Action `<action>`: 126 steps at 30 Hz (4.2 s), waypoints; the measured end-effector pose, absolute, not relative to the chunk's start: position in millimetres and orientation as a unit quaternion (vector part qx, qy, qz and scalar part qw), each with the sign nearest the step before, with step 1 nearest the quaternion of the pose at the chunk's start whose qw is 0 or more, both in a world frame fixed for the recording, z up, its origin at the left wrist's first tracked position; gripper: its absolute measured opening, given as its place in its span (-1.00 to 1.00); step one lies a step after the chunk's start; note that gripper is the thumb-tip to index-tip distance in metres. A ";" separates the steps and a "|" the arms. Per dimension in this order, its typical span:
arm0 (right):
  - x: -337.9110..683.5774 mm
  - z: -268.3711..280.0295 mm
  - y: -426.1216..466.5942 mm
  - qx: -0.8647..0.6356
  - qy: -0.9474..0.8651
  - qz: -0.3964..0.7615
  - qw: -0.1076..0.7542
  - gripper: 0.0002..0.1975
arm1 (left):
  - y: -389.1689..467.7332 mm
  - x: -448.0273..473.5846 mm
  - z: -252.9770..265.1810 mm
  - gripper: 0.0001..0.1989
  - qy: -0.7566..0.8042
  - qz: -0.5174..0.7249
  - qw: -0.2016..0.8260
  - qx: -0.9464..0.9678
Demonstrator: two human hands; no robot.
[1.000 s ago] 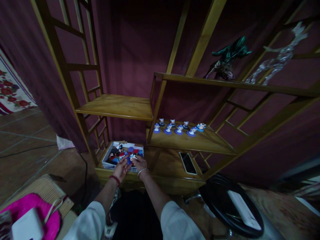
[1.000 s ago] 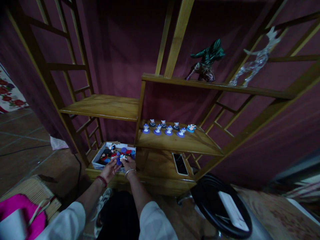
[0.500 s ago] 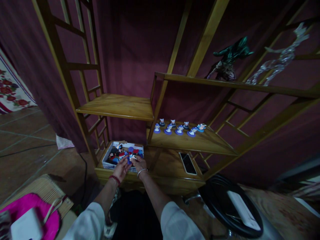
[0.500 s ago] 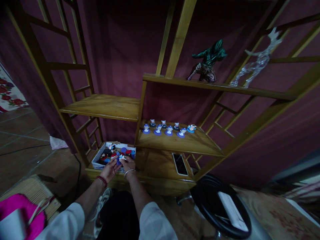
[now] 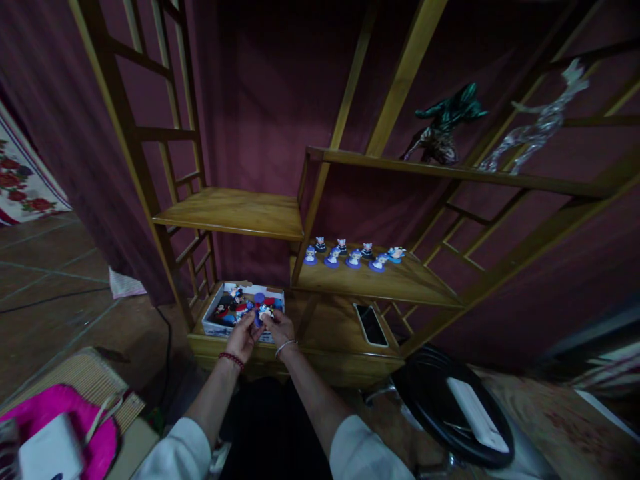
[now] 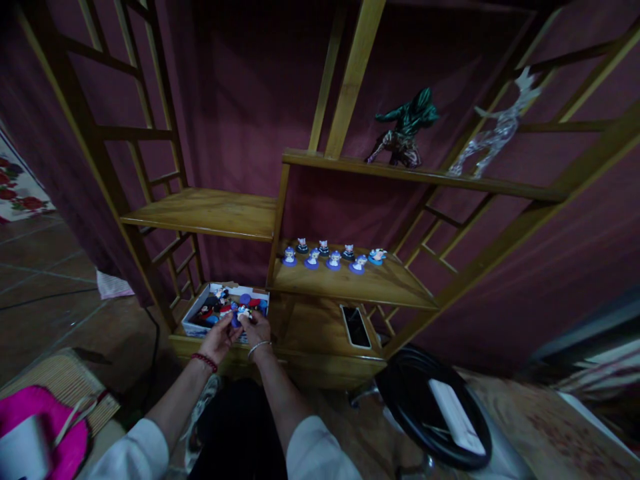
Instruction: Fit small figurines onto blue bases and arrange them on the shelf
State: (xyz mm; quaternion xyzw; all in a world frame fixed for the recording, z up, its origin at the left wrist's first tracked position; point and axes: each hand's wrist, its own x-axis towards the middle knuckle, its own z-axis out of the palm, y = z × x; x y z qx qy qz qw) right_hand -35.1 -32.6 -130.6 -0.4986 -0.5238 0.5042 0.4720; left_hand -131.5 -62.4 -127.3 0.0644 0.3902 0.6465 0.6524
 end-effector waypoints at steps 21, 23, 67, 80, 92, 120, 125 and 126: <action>-19.3 -80.3 -83.5 -0.428 -0.517 0.529 0.519 -0.75 | -117.1 -109.0 -81.1 -0.85 0.339 0.700 0.623 0.085; -17.6 -72.8 -88.0 -0.405 -0.516 0.542 0.526 -0.75 | -120.6 -108.3 -74.0 -0.82 0.328 0.707 0.620 0.091; 18.2 -12.1 -130.9 -0.376 -0.469 0.536 0.593 -0.75 | -161.7 -82.8 -9.6 -0.64 0.334 0.669 0.623 0.230; 27.1 -4.1 -135.3 -0.378 -0.433 0.564 0.593 -0.68 | -166.4 -73.3 -1.4 -0.63 0.324 0.677 0.621 0.227; 31.9 -5.4 -135.8 -0.373 -0.440 0.556 0.598 -0.70 | -165.8 -68.9 -1.5 -0.66 0.337 0.679 0.616 0.216; 39.3 0.9 -141.0 -0.371 -0.488 0.525 0.590 -0.69 | -170.7 -64.7 2.3 -0.75 0.330 0.678 0.624 0.205; 41.3 1.8 -141.2 -0.363 -0.496 0.533 0.582 -0.71 | -169.6 -65.9 1.0 -0.81 0.334 0.676 0.624 0.204; 41.6 1.8 -141.2 -0.359 -0.500 0.533 0.581 -0.71 | -169.8 -65.9 1.0 -0.82 0.335 0.675 0.625 0.204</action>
